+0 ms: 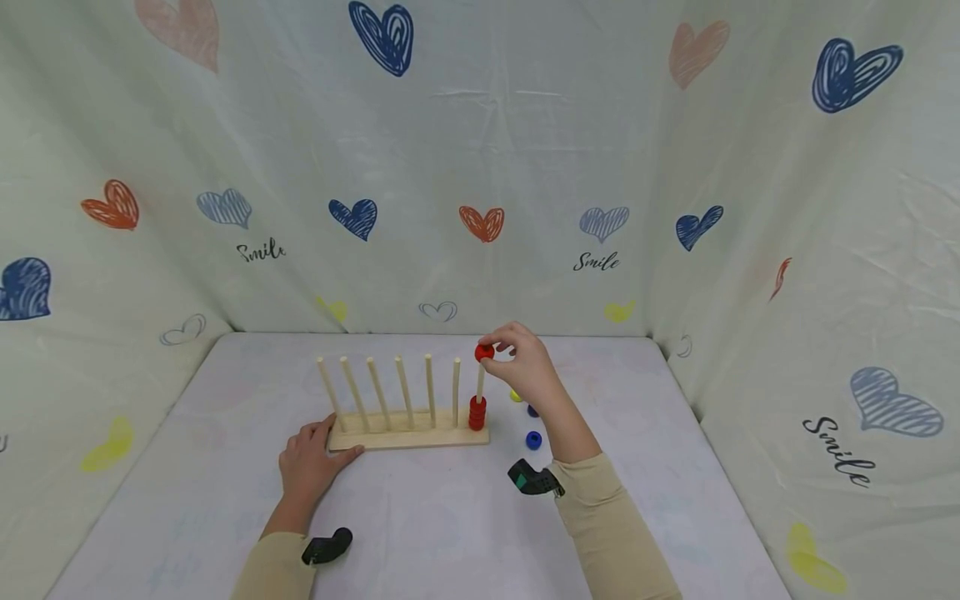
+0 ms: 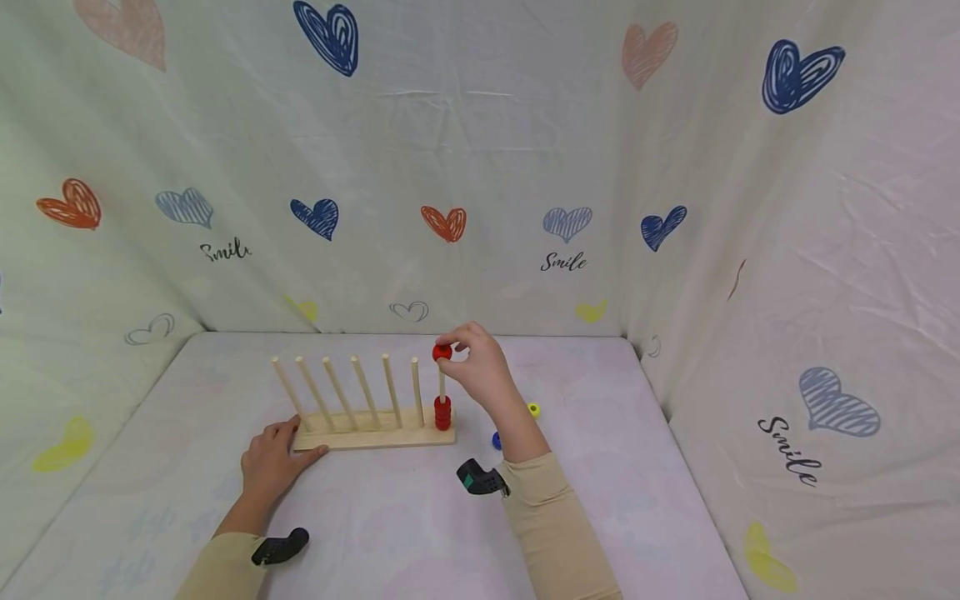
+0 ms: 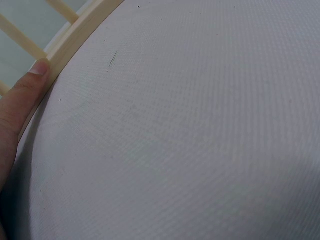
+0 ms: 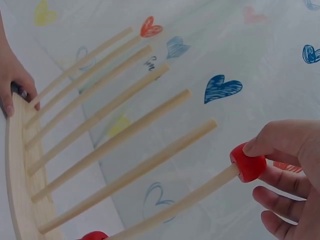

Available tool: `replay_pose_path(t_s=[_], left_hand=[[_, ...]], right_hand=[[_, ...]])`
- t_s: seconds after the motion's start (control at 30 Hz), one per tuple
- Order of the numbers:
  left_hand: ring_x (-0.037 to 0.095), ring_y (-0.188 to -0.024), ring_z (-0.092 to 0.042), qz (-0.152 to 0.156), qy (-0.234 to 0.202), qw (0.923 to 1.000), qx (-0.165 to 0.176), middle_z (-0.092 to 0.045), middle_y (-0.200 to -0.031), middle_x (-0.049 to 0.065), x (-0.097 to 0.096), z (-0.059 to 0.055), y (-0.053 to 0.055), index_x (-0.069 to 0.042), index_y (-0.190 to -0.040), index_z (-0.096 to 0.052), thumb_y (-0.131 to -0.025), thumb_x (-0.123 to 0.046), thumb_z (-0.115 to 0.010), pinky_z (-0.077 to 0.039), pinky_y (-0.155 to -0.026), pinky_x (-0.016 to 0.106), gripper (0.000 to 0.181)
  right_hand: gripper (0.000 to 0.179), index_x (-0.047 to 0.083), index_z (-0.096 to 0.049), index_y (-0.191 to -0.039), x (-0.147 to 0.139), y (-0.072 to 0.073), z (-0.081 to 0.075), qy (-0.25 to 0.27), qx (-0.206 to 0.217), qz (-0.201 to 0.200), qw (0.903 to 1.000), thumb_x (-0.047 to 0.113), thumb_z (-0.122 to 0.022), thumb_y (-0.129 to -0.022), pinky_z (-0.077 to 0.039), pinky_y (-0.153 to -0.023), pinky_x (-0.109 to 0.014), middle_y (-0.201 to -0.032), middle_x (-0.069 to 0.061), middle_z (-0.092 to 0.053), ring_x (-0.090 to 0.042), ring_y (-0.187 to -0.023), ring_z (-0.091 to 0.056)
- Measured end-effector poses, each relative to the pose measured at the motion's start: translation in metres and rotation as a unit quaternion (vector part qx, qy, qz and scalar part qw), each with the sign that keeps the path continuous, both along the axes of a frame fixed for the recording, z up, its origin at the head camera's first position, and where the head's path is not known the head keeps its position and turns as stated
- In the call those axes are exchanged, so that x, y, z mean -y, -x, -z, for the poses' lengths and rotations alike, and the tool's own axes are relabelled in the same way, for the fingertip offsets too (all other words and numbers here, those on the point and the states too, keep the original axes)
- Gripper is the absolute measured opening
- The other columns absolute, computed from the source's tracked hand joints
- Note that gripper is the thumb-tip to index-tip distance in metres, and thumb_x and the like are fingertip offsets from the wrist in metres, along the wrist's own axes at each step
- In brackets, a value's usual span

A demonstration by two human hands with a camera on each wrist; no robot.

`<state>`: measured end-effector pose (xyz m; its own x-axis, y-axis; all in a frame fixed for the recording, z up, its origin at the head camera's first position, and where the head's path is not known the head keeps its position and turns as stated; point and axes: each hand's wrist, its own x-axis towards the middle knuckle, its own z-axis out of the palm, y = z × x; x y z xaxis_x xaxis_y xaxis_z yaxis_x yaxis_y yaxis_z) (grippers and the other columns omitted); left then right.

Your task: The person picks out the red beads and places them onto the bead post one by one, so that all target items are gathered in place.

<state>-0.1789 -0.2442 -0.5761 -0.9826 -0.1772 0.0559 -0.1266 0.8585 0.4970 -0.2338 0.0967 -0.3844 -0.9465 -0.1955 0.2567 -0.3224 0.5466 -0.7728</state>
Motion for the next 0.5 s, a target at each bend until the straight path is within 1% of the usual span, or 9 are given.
replay_pose_path(t_s=[0.13,0.5], left_hand=[[0.047,-0.119,-0.037,-0.002,0.001,1.0000,0.001,-0.041,-0.133,0.026,-0.0004,-0.0002,0.0000,0.000,-0.147,-0.036,-0.081,-0.049,-0.075,-0.028,-0.095,0.061,0.092],[0.046,-0.119,-0.037,-0.002,0.001,1.0000,0.003,-0.041,-0.133,0.026,0.0000,0.0011,0.0004,-0.001,-0.148,-0.035,-0.081,-0.050,-0.075,-0.028,-0.095,0.061,0.092]], right_hand=[[0.022,0.011,-0.074,-0.105,0.0002,0.0010,0.0005,-0.008,0.004,0.002,1.0000,0.009,-0.077,-0.084,-0.048,-0.084,-0.037,-0.105,0.001,-0.061,-0.020,-0.096,-0.055],[0.021,0.012,-0.074,-0.104,0.0008,0.0017,-0.0001,-0.019,0.011,-0.001,0.9998,0.010,-0.077,-0.083,-0.048,-0.084,-0.038,-0.103,0.002,-0.061,-0.020,-0.095,-0.055]])
